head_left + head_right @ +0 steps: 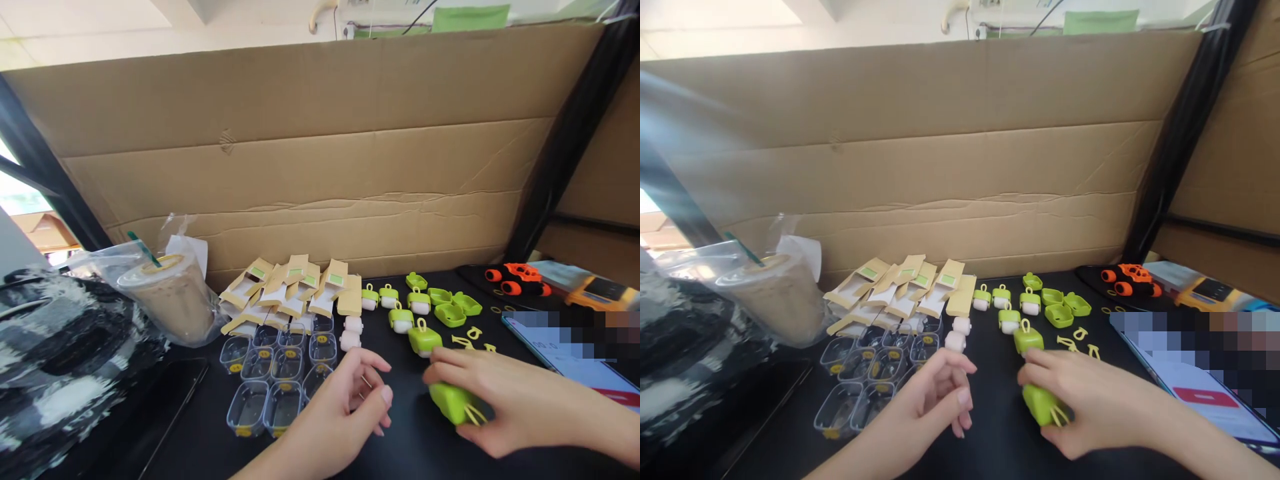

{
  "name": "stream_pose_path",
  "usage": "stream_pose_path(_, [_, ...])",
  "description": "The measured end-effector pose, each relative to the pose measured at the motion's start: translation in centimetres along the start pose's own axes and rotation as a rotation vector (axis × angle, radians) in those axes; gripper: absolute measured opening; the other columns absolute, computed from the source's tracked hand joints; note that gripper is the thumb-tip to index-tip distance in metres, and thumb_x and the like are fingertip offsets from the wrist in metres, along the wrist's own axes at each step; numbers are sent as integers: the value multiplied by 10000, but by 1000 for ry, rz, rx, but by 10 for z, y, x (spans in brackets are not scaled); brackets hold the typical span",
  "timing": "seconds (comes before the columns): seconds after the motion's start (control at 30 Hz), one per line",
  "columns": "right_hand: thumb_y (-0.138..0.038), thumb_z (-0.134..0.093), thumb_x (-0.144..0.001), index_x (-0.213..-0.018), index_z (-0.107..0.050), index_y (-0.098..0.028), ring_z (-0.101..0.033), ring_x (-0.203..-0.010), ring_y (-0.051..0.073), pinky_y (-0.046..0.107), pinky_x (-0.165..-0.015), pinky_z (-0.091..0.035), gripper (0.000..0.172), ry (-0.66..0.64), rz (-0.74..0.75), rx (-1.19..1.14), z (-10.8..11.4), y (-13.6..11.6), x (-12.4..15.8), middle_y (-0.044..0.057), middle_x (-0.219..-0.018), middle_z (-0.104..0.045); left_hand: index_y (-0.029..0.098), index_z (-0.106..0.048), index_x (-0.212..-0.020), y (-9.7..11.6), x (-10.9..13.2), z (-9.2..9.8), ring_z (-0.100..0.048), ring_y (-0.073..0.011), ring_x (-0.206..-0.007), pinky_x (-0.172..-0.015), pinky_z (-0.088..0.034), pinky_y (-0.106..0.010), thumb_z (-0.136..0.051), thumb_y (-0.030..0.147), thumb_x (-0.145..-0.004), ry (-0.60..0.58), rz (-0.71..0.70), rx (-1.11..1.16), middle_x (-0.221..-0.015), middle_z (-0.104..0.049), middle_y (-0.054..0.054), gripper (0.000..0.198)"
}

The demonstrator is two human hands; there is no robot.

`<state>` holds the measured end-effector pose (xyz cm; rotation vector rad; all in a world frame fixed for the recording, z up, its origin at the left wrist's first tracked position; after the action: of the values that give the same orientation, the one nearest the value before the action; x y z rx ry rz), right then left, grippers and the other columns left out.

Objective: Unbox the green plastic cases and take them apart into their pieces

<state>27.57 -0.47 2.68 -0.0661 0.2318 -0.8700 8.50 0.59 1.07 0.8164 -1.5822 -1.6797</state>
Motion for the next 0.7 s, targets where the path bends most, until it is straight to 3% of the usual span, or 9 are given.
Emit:
stream_pose_path(0.1, [-99, -594, -630, -1206, -498, -267, -652, -1015, 219, 302, -854, -544, 607, 133, 118, -161, 10, -9, -11, 57, -1126, -646, 159, -403, -1108, -3, -1, -5, -570, -112, -605, -562, -467, -246, -577, 582, -781, 22, 64, 114, -723, -576, 11, 562])
stream_pose_path(0.17, [-93, -568, -660, -1335, -328, -267, -614, -1108, 221, 316, -927, -515, 737, 288, 168, -241, 13, -18, -13, 75, -1198, -622, 142, -371, -1144, -8, -3, -6, -587, -124, -574, -514, -465, -232, -571, 684, -720, 57, 123, 191, -684, -619, -12, 717])
stream_pose_path(0.23, [-95, -549, -689, -1412, -177, -254, -587, -1156, 223, 316, -944, -508, 829, 375, 200, -285, 6, -27, -11, 99, -1248, -596, 131, -372, -1168, -15, -5, -7, -602, -133, -541, -460, -457, -213, -583, 719, -684, 40, 181, 288, -661, -640, -29, 790])
stream_pose_path(0.3, [-101, -540, -712, -1443, -107, -234, -570, -1181, 220, 306, -946, -506, 860, 394, 229, -297, -5, -35, -10, 119, -1283, -571, 127, -435, -1147, -18, -7, -12, -608, -129, -511, -425, -448, -193, -598, 727, -668, -58, 214, 395, -656, -641, -34, 784])
stream_pose_path(0.37, [-103, -534, -730, -1436, -148, -228, -548, -1206, 218, 302, -949, -501, 815, 395, 243, -281, -12, -40, -11, 129, -1313, -542, 106, -537, -1054, -16, -9, -14, -595, -103, -485, -432, -456, -180, -625, 714, -659, -128, 182, 449, -648, -627, -33, 730])
stream_pose_path(0.47, [-132, -567, -739, -1357, -321, -245, -561, -1188, 222, 300, -930, -515, 675, 452, 223, -239, -9, -43, -16, 120, -1297, -544, 83, -609, -923, -7, -10, -12, -594, -81, -541, -542, -511, -202, -716, 615, -652, -101, 81, 419, -689, -618, -39, 606])
stream_pose_path(0.57, [-173, -646, -740, -1300, -424, -273, -640, -1059, 193, 243, -864, -544, 611, 498, 224, -207, -3, -46, -17, 75, -1177, -625, 114, -555, -928, -7, -8, -12, -579, -79, -586, -581, -505, -215, -731, 595, -645, -48, 71, 367, -737, -602, -25, 585])
stream_pose_path(0.7, [-277, -641, -823, -1361, -427, -271, -659, -1029, 208, 245, -868, -539, 579, 524, 313, -280, -8, -46, -10, 61, -1177, -663, 190, -416, -947, -24, -1, -15, -512, -62, -570, -531, -405, -173, -764, 587, -590, -83, 101, 238, -744, -553, 26, 638])
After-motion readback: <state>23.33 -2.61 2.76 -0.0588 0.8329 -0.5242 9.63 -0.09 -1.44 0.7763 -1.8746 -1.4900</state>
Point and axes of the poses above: each hand's wrist, its own x-axis away from the middle knuckle, its own z-axis out of the back of the hand, y = z × x, the point moved 5 cm from there along -x, towards the middle knuckle
